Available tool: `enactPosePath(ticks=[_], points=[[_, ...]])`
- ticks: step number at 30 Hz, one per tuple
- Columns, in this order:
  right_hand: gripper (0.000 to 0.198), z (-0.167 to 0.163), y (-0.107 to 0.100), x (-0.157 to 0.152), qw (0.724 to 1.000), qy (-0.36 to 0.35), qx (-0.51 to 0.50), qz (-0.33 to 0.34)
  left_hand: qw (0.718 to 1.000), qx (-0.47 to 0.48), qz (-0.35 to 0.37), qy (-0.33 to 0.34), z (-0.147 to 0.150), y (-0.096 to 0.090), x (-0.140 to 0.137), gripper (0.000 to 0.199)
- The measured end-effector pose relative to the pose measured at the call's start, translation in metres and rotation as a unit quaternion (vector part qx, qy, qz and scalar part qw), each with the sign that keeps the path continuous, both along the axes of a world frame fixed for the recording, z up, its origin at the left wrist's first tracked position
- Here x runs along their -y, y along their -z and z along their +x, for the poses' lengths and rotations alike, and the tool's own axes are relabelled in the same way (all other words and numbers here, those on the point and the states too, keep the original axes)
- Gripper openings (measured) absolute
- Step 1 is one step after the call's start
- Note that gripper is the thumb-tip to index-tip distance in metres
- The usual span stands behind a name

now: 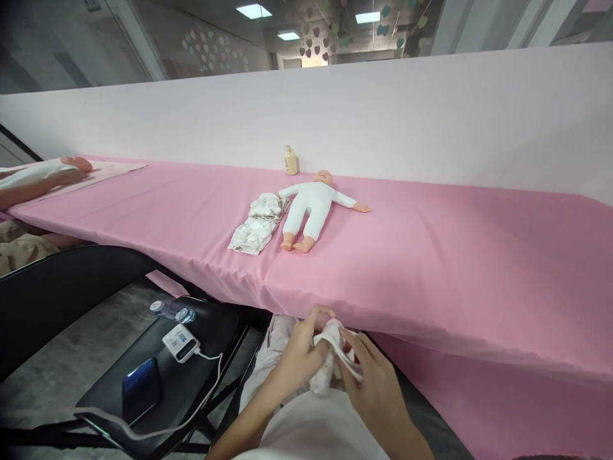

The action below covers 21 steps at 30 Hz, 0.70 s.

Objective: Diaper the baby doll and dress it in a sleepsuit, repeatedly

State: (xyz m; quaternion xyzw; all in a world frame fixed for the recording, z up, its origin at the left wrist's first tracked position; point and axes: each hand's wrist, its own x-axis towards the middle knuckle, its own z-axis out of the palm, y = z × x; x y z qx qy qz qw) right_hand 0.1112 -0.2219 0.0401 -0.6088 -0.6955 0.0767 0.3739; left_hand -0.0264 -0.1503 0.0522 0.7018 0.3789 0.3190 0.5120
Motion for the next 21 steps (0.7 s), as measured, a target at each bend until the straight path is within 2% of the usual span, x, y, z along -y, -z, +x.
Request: enactPosePath(ticks=[1, 3, 5, 7, 8, 9, 11, 13, 14, 16, 18, 21], points=[[0.04, -0.005, 0.002, 0.001, 1.0, -0.003, 0.005, 0.013, 0.997, 0.056, -0.051, 0.001, 0.0, -0.001, 0.002, 0.036], [0.052, -0.01, 0.007, 0.002, 0.998, 0.005, 0.014, 0.056, 0.973, 0.162, -0.163, 0.022, -0.003, -0.003, 0.005, 0.049], [0.047, -0.009, 0.009, 0.004, 0.995, 0.02, 0.004, 0.094, 0.933, 0.245, -0.256, 0.071, -0.011, -0.006, 0.007, 0.061], [0.037, -0.002, 0.009, 0.007, 0.994, 0.025, -0.024, 0.101, 0.91, 0.267, -0.292, 0.125, -0.021, -0.007, 0.008, 0.067], [0.035, 0.003, 0.007, 0.008, 0.995, 0.019, -0.039, 0.092, 0.916, 0.255, -0.279, 0.136, -0.026, -0.008, 0.008, 0.065], [0.035, 0.006, 0.006, 0.01, 0.995, 0.011, -0.053, 0.078, 0.934, 0.228, -0.243, 0.127, -0.03, -0.008, 0.008, 0.061], [0.032, 0.009, 0.003, 0.011, 0.995, 0.004, -0.082, 0.051, 0.981, 0.142, -0.118, 0.065, -0.036, -0.008, 0.008, 0.048], [0.029, 0.005, 0.002, 0.011, 0.993, 0.003, -0.111, 0.04, 0.997, 0.073, 0.007, 0.016, -0.038, -0.009, 0.008, 0.033], [0.026, 0.002, 0.003, 0.011, 0.991, -0.002, -0.127, 0.05, 0.997, 0.058, 0.042, 0.017, -0.038, -0.01, 0.008, 0.027], [0.02, -0.006, 0.006, 0.009, 0.983, -0.019, -0.157, 0.088, 0.994, 0.071, 0.059, 0.063, -0.036, -0.009, 0.008, 0.021], [0.014, -0.013, 0.011, 0.007, 0.975, -0.014, -0.19, 0.113, 0.988, 0.104, 0.035, 0.104, -0.034, -0.008, 0.01, 0.024], [0.028, -0.019, 0.026, 0.006, 0.965, 0.018, -0.253, 0.069, 0.985, 0.137, -0.025, 0.098, -0.035, -0.003, 0.012, 0.028]])
